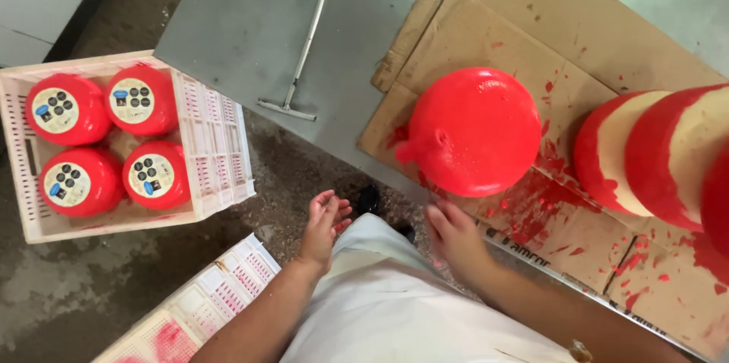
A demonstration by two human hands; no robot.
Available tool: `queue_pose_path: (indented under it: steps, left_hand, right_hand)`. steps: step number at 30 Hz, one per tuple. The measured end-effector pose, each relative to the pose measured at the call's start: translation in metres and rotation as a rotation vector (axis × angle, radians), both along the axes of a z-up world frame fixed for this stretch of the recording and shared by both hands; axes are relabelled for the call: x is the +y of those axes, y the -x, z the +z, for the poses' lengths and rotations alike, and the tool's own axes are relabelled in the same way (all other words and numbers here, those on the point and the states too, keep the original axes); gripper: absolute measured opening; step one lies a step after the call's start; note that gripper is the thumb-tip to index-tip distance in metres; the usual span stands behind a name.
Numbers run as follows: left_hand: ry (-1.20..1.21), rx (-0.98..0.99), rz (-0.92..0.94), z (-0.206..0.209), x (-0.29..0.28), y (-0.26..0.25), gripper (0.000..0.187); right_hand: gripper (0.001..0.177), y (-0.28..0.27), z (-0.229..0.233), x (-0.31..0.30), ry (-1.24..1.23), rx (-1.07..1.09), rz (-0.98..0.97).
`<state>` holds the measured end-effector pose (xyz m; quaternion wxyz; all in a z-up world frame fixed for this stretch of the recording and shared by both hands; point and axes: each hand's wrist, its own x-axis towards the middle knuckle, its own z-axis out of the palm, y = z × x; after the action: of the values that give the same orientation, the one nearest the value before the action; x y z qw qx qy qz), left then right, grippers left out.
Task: Waxing cheese wheels with red wax using a roller and applying labels
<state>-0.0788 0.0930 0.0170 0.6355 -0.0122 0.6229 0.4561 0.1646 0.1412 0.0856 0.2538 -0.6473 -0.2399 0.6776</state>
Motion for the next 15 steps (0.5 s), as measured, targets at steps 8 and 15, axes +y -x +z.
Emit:
queue_pose_path:
  steps: [8,15]
  left_hand:
    - [-0.037,-0.036,-0.084,-0.003,0.028,-0.001,0.044]
    - [-0.085,-0.020,-0.113,-0.011,0.039,0.008,0.042]
  right_hand:
    - [0.025,-0.033,-0.014,-0.017,-0.042,-0.234,0.021]
    - [0.027,-0.111,0.050,-0.060,0.136,-0.316,0.070]
